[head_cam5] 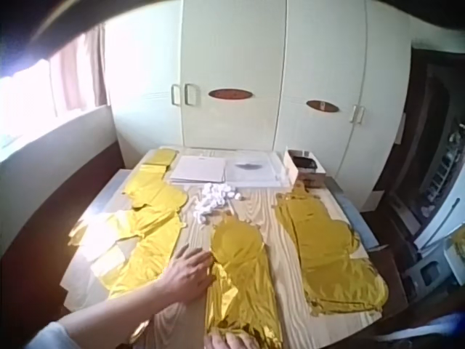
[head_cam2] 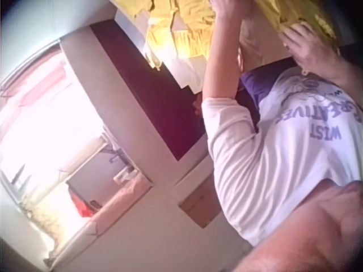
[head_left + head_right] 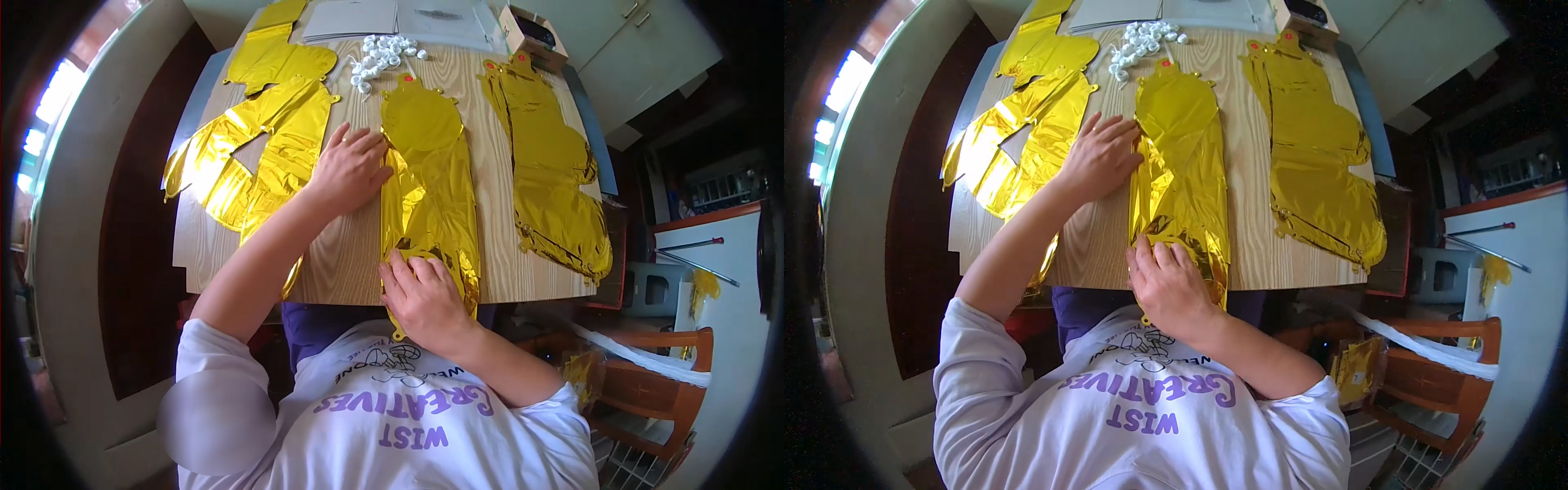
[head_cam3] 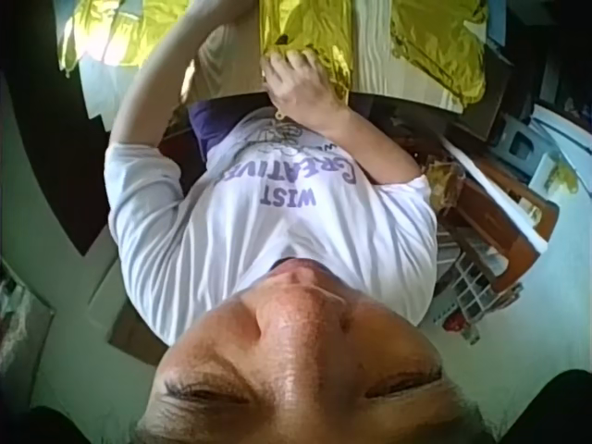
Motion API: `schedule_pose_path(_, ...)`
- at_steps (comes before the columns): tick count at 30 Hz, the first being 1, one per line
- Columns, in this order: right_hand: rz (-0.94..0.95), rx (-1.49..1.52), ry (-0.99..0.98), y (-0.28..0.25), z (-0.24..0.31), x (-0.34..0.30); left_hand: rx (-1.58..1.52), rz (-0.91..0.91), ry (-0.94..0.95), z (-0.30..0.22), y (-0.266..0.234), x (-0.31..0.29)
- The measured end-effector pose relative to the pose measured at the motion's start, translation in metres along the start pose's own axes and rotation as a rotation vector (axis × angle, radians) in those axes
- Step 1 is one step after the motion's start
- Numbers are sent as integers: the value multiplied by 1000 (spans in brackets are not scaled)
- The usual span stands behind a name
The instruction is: Folding gold-colored foil balloons and placing them on cardboard inserts.
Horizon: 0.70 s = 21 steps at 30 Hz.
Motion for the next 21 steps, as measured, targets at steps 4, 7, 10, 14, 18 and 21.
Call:
schedule_pose_path(4,7,1,5,1,1,0,17,14,-41,28,4,20)
schedule_pose_path(7,21,4,15,2,1,0,36,-64,-77,26,-1,17)
schedule_pose_path(10,8,-7,19,2,-2,1,-86,-217,-141,-11,-20,-3)
schedule_pose_path(14,29,-13,53,5,-6,11,-236,31,27,-56,-3,-27)
schedule_pose_path(18,151,162,-2,-12,-20,26,-177,106,-36,-49,14,-29)
schedule_pose_path(21,188,495,-27,-40,-70,74,-118,159,-3,-50,16,-30)
Point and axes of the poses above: each hand's wrist, its own x-axis towards the middle knuckle, its own y-axis out of the palm, z = x × y, the point moved 9 cm from there along x, towards the middle knuckle, and after that the axes turned 7 degrees about y, right-handed, at the moved point
